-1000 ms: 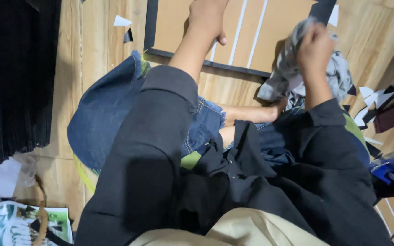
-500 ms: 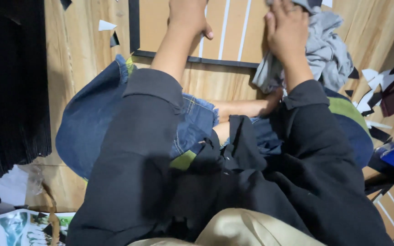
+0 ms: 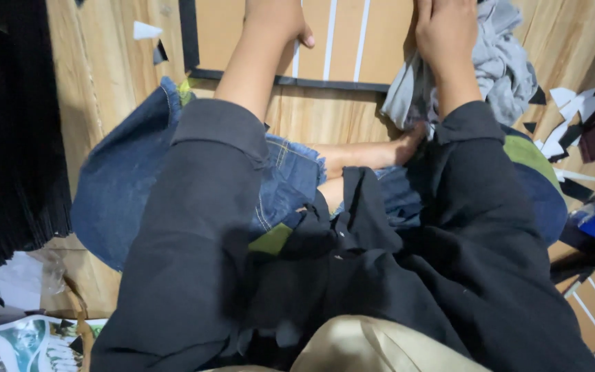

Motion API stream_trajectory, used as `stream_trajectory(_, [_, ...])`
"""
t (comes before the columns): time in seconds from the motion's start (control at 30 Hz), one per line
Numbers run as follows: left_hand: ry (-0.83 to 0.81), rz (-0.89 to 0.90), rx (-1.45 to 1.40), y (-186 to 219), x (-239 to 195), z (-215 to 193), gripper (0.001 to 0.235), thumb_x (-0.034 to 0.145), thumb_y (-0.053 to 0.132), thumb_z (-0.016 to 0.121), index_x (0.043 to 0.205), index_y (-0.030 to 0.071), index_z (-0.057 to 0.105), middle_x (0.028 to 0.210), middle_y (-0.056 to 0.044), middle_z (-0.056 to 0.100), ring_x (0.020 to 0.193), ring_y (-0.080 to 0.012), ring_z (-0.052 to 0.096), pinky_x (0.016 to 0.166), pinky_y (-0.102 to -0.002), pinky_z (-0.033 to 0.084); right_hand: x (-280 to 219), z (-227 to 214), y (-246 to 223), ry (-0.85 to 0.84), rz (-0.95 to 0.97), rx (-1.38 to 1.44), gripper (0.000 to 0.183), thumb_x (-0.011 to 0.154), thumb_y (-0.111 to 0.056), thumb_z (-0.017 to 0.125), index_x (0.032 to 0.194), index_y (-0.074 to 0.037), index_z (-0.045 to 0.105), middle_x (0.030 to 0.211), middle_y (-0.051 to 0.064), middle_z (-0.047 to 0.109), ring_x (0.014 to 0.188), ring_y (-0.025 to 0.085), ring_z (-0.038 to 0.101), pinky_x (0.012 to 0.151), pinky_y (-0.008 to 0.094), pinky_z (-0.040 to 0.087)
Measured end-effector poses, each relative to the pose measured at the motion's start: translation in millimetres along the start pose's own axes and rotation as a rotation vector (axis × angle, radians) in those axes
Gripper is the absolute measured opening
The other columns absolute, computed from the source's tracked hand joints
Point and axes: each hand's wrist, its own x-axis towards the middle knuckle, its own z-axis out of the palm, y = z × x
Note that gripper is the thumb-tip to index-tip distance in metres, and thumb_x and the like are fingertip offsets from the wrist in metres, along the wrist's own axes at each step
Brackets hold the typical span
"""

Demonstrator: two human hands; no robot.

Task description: The person sits on the floor and assembles a photo album by placing a cardboard insert into a black frame and smoothing it down. They then apply a white sheet of paper or plastic over the insert, smoothing it out with their hands and a cloth to ensure it is flat.

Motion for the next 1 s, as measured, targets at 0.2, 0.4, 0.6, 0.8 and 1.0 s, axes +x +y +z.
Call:
stream_trajectory(0.2, [0.246, 0.25, 0.215, 11, -13, -26, 0.066, 0.054, 0.047, 0.089, 0.102, 0.017, 0.055, 0.086, -0.004, 0.063, 0.075, -0.0318, 0.063, 0.05, -0.044, 0.053, 0, -11, -33, -0.159, -0.073, -0.183, 0.03, 0.097, -0.016, 0.05, 0.118, 0.006, 0.05, 0.101, 0.029, 0.056, 0.076, 0.045, 0.049, 0.071, 0.051, 0.037])
stream_trajectory(0.4, [0.284, 0.21, 0.254, 19, -49, -48, 0.117, 0.061, 0.048, 0.086, 0.149, 0.027, 0.012, 0.149, -0.012, 0.003, 0.13, -0.0443, -0.005, 0.071, -0.044, 0.057, 13, -8, -26, -0.172, 0.065, -0.234, 0.028, 0.1, -0.022, 0.04, 0.118, -0.004, 0.051, 0.11, 0.015, 0.059, 0.077, 0.041, 0.052, 0.07, 0.047, 0.038])
stream_trajectory(0.6, [0.188, 0.195, 0.163, 17, -59, -53, 0.117, 0.064, 0.043, 0.086, 0.151, 0.03, 0.007, 0.152, -0.008, -0.011, 0.135, -0.0399, -0.013, 0.076, -0.045, 0.055, 5, -3, 6, -0.094, 0.245, -0.307, 0.039, 0.1, -0.026, 0.042, 0.126, 0.001, 0.051, 0.114, 0.021, 0.061, 0.082, 0.044, 0.057, 0.07, 0.05, 0.041])
stream_trajectory(0.8, [0.223, 0.211, 0.101, 16, -59, -50, 0.115, 0.061, 0.04, 0.087, 0.149, 0.029, 0.012, 0.153, -0.009, -0.004, 0.136, -0.0381, -0.012, 0.073, -0.045, 0.056, 4, -13, 11, -0.197, 0.441, -0.184, 0.052, 0.098, -0.034, 0.04, 0.133, 0.004, 0.038, 0.128, 0.027, 0.049, 0.09, 0.051, 0.052, 0.079, 0.056, 0.039])
stream_trajectory(1.0, [0.236, 0.208, 0.104, 6, -45, -35, 0.116, 0.059, 0.04, 0.089, 0.148, 0.028, 0.016, 0.153, -0.009, -0.002, 0.137, -0.037, -0.008, 0.086, -0.047, 0.051, -1, -22, -3, -0.34, 0.467, -0.135, 0.084, 0.091, -0.061, 0.045, 0.137, 0.008, 0.031, 0.133, 0.029, 0.042, 0.112, 0.049, 0.044, 0.092, 0.054, 0.031])
